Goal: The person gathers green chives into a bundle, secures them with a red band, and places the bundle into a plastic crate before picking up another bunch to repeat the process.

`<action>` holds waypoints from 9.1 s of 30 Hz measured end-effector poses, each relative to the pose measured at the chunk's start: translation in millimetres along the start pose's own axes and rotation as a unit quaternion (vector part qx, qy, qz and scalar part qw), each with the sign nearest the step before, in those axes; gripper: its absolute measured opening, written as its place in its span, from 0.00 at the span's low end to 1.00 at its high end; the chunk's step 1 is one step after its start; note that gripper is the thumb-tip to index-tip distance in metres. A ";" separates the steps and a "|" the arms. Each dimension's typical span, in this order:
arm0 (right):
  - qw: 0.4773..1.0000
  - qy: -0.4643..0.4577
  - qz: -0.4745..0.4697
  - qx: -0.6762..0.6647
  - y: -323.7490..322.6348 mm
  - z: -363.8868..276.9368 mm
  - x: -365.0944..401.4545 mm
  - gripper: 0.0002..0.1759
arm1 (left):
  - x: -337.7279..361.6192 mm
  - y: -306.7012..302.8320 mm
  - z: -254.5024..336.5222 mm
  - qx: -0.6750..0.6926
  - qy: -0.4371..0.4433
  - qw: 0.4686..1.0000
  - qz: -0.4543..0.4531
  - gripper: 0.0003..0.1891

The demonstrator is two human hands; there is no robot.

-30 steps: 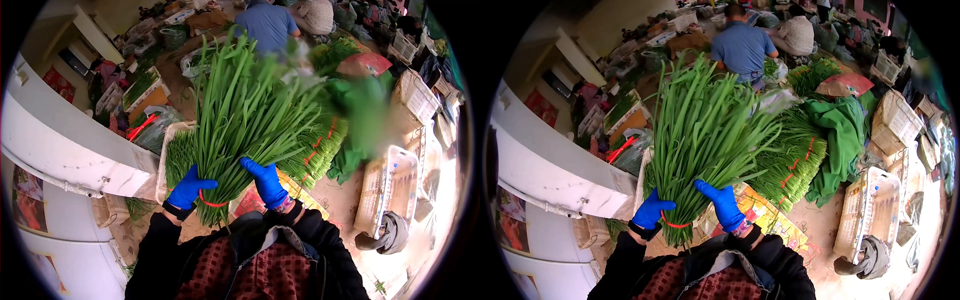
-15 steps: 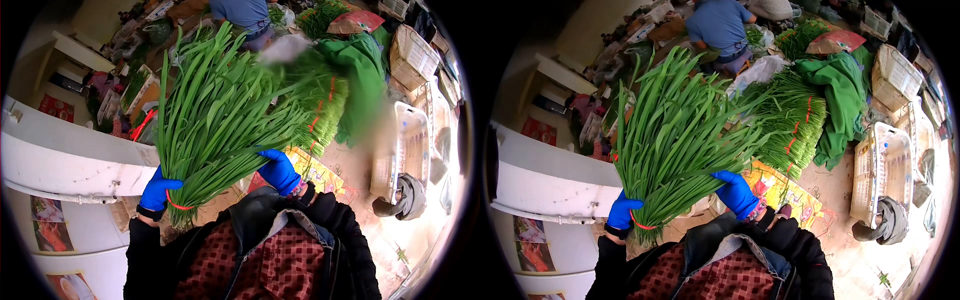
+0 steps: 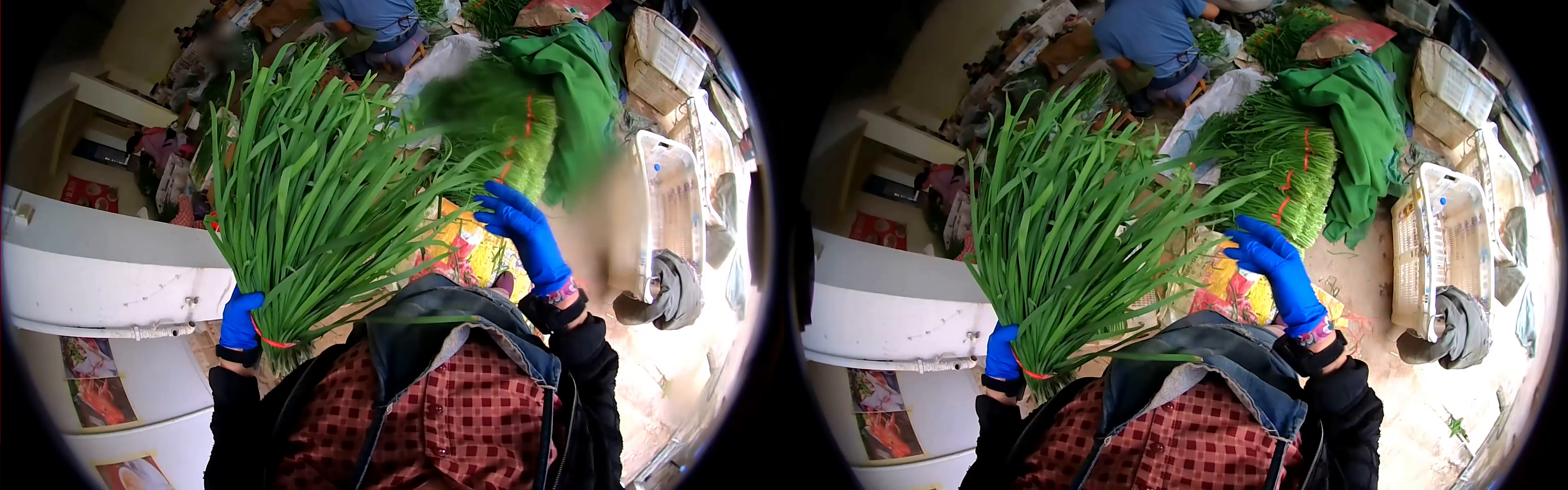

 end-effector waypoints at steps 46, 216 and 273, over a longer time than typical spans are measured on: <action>0.900 -0.186 -0.076 0.386 66.5 42.0 48.2 0.26 | -7.3 17.4 -60.5 0.000 -0.122 0.992 -0.039 0.24; 0.762 -0.304 -0.014 0.572 58.7 -84.2 -19.1 0.17 | 22.4 2.7 -46.1 -0.129 -0.031 0.991 0.006 0.41; 0.657 -0.412 -0.264 0.574 187.1 98.0 36.2 0.21 | 8.3 34.3 -52.7 -0.073 -0.081 0.994 0.022 0.33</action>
Point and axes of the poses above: each hand's wrist, its own x-axis away from the middle knuckle, its own y-axis out of the palm, z = x × y, the point moved 8 cm from there along -x, towards the middle knuckle, and after that the axes turned 4 degrees about z, right-handed, at the moved point
